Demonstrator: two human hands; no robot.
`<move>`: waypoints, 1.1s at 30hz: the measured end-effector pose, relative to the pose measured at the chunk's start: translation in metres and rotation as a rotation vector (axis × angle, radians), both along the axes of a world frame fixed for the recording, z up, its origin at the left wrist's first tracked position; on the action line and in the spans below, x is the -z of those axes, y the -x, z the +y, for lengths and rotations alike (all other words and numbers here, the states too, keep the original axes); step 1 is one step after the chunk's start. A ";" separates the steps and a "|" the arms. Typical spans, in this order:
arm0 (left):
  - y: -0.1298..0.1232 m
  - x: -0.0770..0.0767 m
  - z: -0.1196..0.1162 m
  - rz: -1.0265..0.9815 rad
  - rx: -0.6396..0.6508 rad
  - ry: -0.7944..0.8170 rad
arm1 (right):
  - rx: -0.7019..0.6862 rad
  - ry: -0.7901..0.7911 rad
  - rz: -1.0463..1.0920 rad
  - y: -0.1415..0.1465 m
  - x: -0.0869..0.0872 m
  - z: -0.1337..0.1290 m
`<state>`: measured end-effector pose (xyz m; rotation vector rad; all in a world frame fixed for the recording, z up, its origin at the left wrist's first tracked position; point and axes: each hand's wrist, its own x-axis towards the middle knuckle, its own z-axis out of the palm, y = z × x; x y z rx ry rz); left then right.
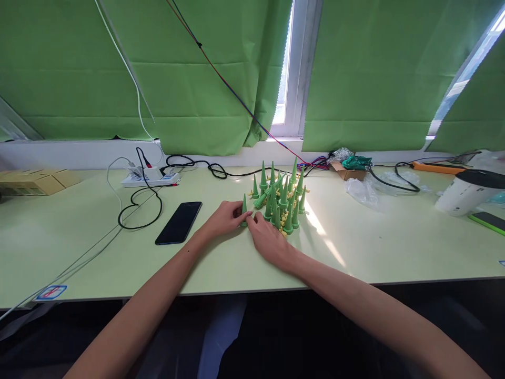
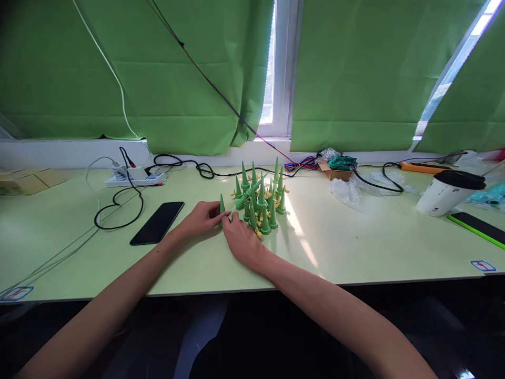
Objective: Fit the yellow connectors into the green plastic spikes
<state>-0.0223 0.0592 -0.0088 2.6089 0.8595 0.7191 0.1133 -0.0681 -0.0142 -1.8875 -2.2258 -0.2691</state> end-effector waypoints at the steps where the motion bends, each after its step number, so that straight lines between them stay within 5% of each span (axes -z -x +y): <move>1: 0.000 0.000 0.000 -0.003 0.000 0.001 | 0.003 0.003 0.003 0.000 0.000 0.000; 14: -0.001 0.000 0.004 -0.010 0.014 -0.012 | 0.004 -0.027 -0.035 0.004 0.002 0.004; 24: 0.001 -0.001 0.007 -0.036 -0.090 -0.023 | -0.064 -0.001 -0.148 0.010 -0.004 0.023; 33: 0.001 -0.003 0.008 -0.061 -0.125 -0.021 | -0.067 -0.053 0.064 0.003 0.004 0.025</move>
